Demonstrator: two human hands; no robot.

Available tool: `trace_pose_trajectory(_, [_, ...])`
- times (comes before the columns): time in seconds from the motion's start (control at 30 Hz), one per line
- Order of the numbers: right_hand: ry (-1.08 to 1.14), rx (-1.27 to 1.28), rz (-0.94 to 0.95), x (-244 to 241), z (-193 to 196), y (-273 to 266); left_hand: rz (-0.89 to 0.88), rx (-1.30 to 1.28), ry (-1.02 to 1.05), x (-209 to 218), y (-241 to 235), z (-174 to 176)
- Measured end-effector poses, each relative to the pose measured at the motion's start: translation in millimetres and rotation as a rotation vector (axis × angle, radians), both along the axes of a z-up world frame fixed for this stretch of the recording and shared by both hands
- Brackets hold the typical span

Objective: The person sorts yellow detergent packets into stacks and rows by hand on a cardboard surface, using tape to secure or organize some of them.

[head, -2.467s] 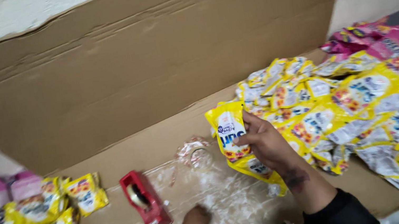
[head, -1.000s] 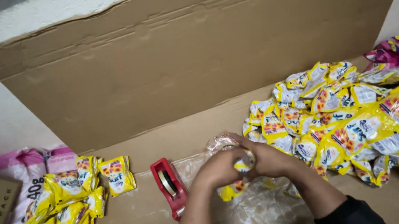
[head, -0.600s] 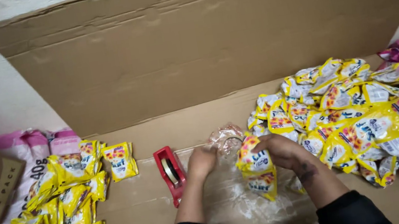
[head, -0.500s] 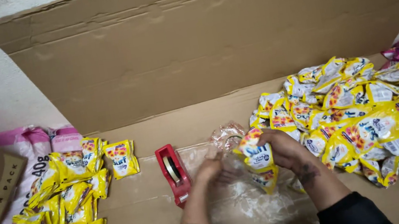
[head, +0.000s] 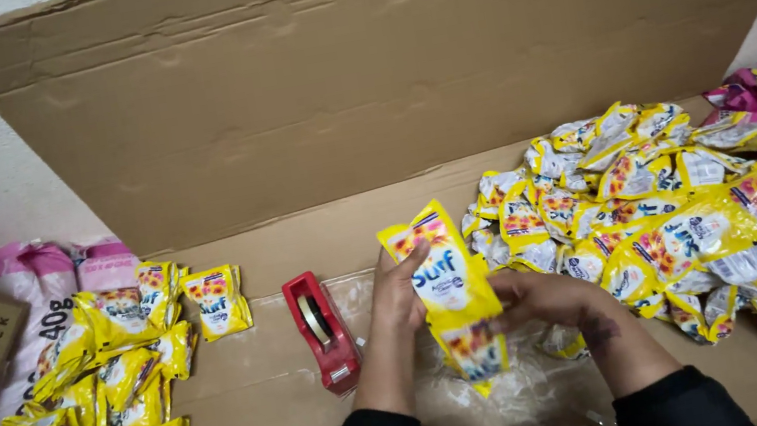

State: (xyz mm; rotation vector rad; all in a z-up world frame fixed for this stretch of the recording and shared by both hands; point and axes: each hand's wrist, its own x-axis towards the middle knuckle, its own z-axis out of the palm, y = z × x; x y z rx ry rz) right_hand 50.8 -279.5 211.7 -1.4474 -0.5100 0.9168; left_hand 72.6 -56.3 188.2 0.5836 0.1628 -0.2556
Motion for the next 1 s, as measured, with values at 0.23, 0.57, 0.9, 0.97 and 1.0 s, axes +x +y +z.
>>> trace_pose_trajectory(0.23, [-0.272, 0.188, -0.501, 14, 26, 21, 0.169, 0.795, -0.652, -21, -6, 63])
trace_pose_trajectory(0.57, [-0.332, 0.230, -0.593, 4, 52, 21, 0.088, 0.833, -0.427, -51, 12, 107])
trace_pose_trajectory(0.9, [0.093, 0.129, -0.714, 13, 77, 11, -0.262, 0.866, -0.335, -59, 12, 60])
trace_pose_trajectory(0.97, [0.083, -0.121, -0.563, 18, 57, 5, -0.189, 0.812, -0.246, -52, 12, 65])
trace_pose_trajectory(1.0, [0.072, -0.042, -0.515, 13, 59, 10, -0.113, 0.748, -0.238, -46, 14, 67])
